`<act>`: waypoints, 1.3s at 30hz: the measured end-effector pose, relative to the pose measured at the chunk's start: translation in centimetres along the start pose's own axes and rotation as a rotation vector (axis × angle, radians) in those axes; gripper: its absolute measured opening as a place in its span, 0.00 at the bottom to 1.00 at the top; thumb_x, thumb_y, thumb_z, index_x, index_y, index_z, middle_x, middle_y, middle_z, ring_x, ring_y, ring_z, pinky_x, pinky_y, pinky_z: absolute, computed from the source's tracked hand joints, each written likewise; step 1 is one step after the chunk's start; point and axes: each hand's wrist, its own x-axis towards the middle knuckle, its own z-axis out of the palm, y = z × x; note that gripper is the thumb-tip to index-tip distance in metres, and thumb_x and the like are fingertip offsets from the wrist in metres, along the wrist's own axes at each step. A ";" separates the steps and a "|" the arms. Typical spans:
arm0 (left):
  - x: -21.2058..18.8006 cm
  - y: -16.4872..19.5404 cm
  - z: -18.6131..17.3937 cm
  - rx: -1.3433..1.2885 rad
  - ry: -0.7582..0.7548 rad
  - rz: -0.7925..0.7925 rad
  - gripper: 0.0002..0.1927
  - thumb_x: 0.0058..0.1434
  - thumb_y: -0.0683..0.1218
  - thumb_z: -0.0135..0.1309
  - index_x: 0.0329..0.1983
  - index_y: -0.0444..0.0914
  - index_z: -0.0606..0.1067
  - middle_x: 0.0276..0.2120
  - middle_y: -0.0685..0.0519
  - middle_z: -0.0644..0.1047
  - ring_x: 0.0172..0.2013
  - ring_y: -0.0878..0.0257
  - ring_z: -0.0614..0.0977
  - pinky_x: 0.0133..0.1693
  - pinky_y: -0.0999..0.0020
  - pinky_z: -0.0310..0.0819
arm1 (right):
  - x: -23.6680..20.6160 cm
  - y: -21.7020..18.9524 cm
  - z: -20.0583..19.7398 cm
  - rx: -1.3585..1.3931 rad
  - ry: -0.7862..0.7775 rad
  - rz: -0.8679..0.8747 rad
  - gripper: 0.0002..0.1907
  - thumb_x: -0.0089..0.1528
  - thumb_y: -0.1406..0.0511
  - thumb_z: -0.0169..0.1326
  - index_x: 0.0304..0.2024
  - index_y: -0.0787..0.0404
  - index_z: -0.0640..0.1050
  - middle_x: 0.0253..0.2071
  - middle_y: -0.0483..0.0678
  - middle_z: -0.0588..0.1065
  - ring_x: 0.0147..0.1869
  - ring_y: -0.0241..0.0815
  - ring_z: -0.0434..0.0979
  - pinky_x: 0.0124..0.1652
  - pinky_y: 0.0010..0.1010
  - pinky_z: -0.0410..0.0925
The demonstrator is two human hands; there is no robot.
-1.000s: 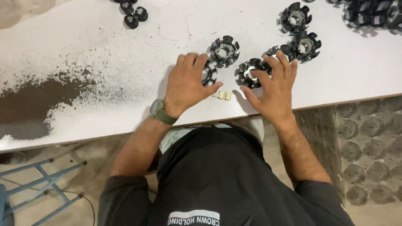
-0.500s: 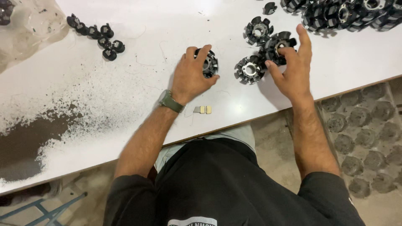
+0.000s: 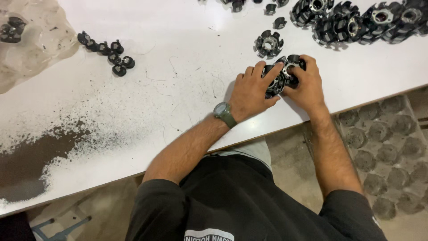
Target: The person sits at a workbench assembling black plastic hub components, picking up parts one at a time and pressing them together by hand, occasionally using a small stick-like tool to work on the parts, and setting finished assemblies in a growing pile on the table.
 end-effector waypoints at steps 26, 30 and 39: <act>-0.4 -2.0 -2.8 -0.106 0.164 -0.013 0.44 0.53 0.53 0.69 0.72 0.47 0.63 0.59 0.42 0.68 0.55 0.47 0.74 0.55 0.54 0.74 | -1.2 -1.8 -1.7 -0.020 0.010 0.221 0.22 0.54 0.61 0.74 0.47 0.64 0.82 0.58 0.61 0.70 0.57 0.59 0.76 0.53 0.44 0.73; -0.6 -0.9 -1.7 0.008 -0.066 -0.054 0.43 0.52 0.53 0.68 0.70 0.47 0.63 0.58 0.41 0.68 0.53 0.45 0.74 0.50 0.50 0.74 | 1.7 -0.5 -2.3 0.029 0.209 0.064 0.18 0.59 0.65 0.74 0.45 0.66 0.81 0.64 0.59 0.67 0.65 0.55 0.76 0.60 0.39 0.75; -0.8 -0.9 -1.4 -0.031 -0.017 -0.036 0.45 0.50 0.51 0.68 0.71 0.46 0.62 0.59 0.41 0.68 0.52 0.42 0.75 0.48 0.49 0.76 | 10.9 -1.7 0.7 -0.111 0.026 -0.056 0.24 0.53 0.58 0.74 0.46 0.64 0.83 0.59 0.66 0.68 0.54 0.64 0.74 0.50 0.50 0.69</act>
